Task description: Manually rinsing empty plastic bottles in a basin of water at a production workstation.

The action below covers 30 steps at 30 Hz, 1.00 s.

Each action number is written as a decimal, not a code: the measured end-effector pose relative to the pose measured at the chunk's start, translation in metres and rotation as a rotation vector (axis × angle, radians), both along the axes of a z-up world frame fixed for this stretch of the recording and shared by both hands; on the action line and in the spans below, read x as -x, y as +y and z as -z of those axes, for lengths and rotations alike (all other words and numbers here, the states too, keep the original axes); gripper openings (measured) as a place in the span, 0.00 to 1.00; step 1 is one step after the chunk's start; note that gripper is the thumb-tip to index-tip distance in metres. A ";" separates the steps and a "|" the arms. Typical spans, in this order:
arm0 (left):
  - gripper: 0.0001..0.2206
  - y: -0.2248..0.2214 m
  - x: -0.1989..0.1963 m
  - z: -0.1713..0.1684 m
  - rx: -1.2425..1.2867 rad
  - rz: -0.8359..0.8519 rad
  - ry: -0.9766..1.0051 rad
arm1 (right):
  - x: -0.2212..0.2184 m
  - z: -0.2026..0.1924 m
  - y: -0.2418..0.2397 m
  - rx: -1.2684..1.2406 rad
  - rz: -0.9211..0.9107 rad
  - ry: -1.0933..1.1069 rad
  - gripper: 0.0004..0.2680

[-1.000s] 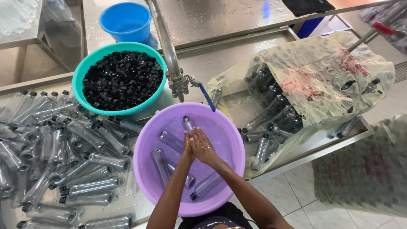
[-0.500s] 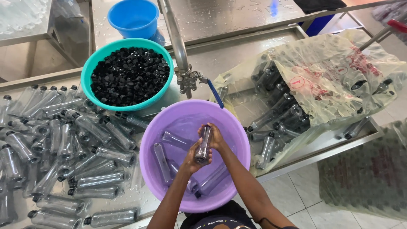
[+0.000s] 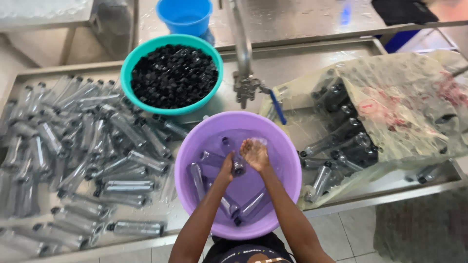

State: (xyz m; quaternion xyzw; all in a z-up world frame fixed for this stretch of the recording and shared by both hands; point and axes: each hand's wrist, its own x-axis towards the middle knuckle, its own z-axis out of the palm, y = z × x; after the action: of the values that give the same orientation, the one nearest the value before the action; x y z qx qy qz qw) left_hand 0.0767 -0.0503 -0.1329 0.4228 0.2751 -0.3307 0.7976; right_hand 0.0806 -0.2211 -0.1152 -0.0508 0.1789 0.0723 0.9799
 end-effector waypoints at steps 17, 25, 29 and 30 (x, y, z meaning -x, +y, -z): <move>0.33 0.060 0.030 -0.210 1.127 -0.080 -0.115 | 0.111 -0.214 -0.041 1.823 -0.223 0.016 0.10; 0.25 0.302 0.017 -0.207 0.119 -0.715 -0.237 | 0.157 -0.129 -0.062 2.320 -0.580 0.037 0.16; 0.38 0.434 0.024 -0.118 -0.608 -0.840 -0.063 | 0.170 -0.103 -0.067 2.357 -0.492 -0.006 0.14; 0.38 0.462 0.028 -0.110 -0.607 -0.841 -0.060 | 0.166 -0.107 -0.062 2.359 -0.495 -0.007 0.14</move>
State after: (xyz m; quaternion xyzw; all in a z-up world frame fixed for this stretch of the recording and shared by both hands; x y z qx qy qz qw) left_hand 0.0491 0.4114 -0.0232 0.4973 0.4816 0.1254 0.7107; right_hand -0.0859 -0.2830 -0.0082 -0.9483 0.1176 0.0500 0.2905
